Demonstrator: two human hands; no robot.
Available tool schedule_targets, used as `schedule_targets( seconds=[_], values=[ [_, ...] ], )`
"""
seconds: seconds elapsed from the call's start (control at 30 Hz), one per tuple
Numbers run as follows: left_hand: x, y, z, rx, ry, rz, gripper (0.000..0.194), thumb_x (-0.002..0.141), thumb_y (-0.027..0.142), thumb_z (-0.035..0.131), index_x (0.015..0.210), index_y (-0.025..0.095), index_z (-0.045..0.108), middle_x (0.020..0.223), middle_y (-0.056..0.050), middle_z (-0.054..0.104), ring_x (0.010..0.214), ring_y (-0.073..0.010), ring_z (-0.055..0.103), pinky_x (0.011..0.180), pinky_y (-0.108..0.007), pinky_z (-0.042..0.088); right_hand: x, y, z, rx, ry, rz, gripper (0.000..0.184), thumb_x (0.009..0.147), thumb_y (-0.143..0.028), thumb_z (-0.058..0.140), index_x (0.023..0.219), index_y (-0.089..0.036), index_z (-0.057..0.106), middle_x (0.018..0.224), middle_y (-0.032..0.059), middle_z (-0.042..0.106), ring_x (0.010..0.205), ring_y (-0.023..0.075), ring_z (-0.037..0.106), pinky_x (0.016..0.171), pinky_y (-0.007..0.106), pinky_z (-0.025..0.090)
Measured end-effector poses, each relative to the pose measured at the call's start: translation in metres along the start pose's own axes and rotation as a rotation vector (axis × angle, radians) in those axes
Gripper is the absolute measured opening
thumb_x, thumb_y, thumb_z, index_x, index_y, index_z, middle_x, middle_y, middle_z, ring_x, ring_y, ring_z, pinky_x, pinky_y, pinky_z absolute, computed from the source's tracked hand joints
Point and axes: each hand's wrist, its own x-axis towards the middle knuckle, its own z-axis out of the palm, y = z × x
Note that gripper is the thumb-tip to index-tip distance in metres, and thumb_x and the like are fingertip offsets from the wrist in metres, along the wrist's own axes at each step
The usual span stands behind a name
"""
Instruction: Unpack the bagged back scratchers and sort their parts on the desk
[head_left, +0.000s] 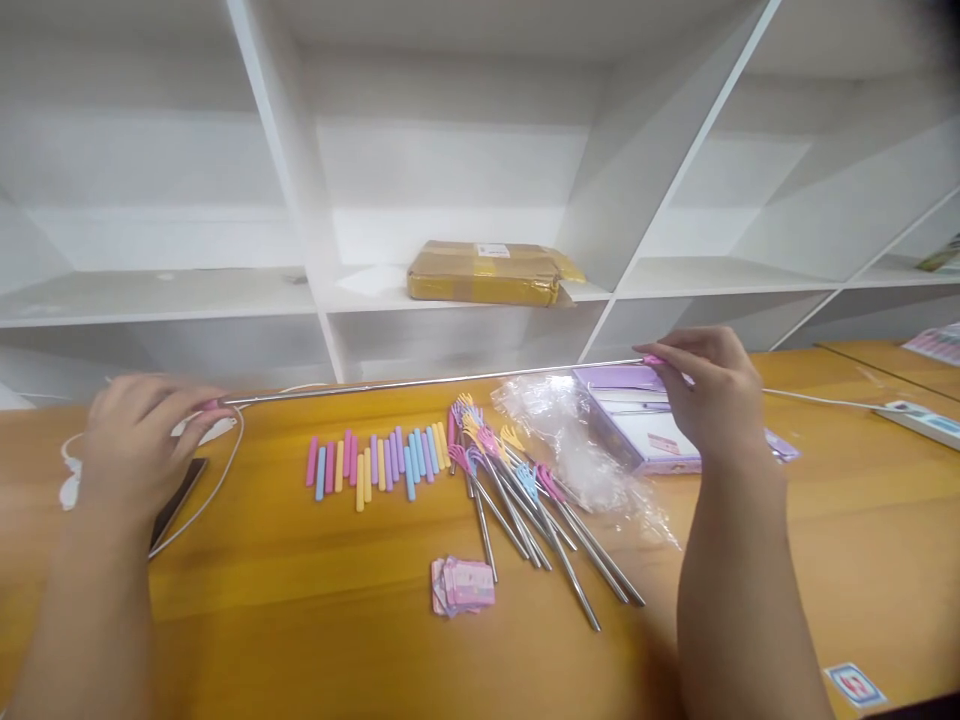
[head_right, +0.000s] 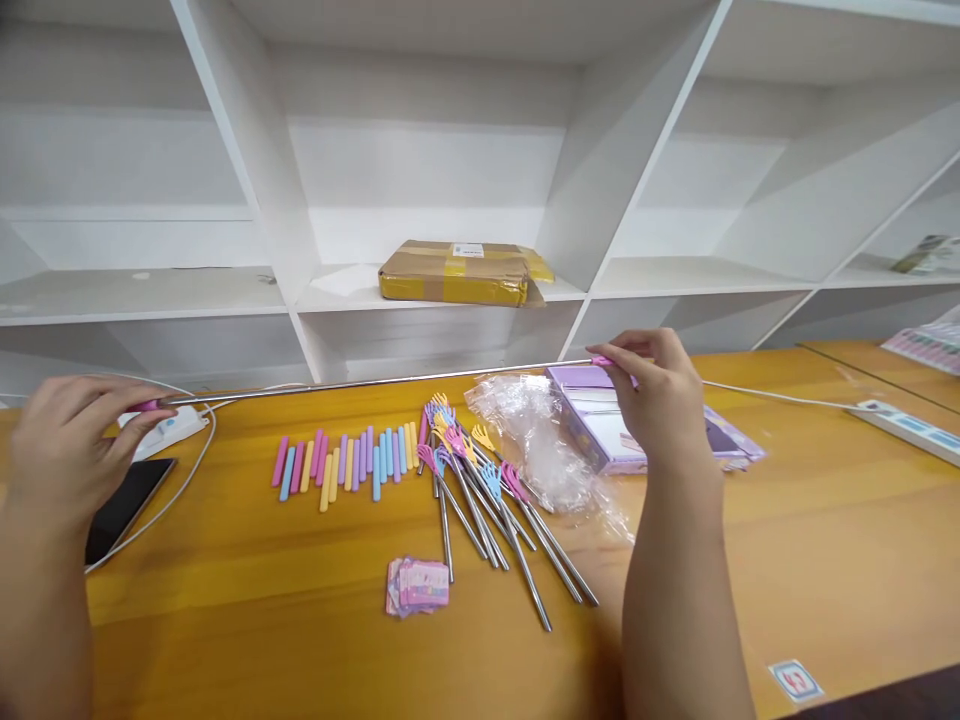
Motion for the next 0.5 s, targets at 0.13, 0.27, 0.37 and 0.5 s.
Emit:
schedule_targets(
  seconds=[0.13, 0.27, 0.37, 0.5],
  values=[
    [0.002, 0.013, -0.008, -0.035, -0.134, -0.011, 0.032, 0.108, 0.049, 0.052, 0.119, 0.026, 0.072, 0.102, -0.004, 0.076, 0.1, -0.0258, 0.067, 0.095, -0.039, 0.049, -0.004, 0.013, -0.003, -0.043, -0.001, 0.051, 0.023, 0.101, -0.042, 0.07, 0.109, -0.026, 0.086, 0.107, 0.0099, 0.066, 0.091, 0.0224, 0.066, 0.085, 0.037, 0.055],
    [0.004, 0.027, -0.012, -0.04, -0.121, -0.008, 0.024, 0.109, 0.04, 0.057, 0.106, 0.025, 0.075, 0.105, -0.004, 0.078, 0.103, -0.0243, 0.069, 0.094, -0.037, 0.052, -0.004, 0.017, -0.008, -0.034, -0.042, 0.112, 0.016, 0.097, -0.038, 0.075, 0.101, -0.025, 0.083, 0.102, 0.009, 0.069, 0.087, 0.0238, 0.067, 0.085, 0.039, 0.054],
    [0.005, 0.034, -0.014, -0.043, -0.013, -0.027, 0.023, 0.108, 0.041, 0.062, 0.106, 0.024, 0.077, 0.111, -0.006, 0.077, 0.103, -0.0241, 0.07, 0.09, -0.037, 0.055, -0.002, 0.014, -0.009, -0.044, -0.046, 0.122, 0.012, 0.095, -0.037, 0.077, 0.096, -0.025, 0.082, 0.098, 0.009, 0.069, 0.086, 0.0249, 0.067, 0.083, 0.039, 0.053],
    [0.003, 0.037, -0.018, -0.016, 0.015, -0.047, 0.025, 0.108, 0.044, 0.062, 0.105, 0.026, 0.08, 0.107, -0.004, 0.077, 0.1, -0.0236, 0.07, 0.08, -0.034, 0.052, -0.001, 0.011, -0.01, -0.072, -0.046, 0.131, 0.017, 0.095, -0.042, 0.078, 0.095, -0.025, 0.081, 0.094, 0.0099, 0.068, 0.086, 0.0248, 0.064, 0.08, 0.039, 0.049]
  ],
)
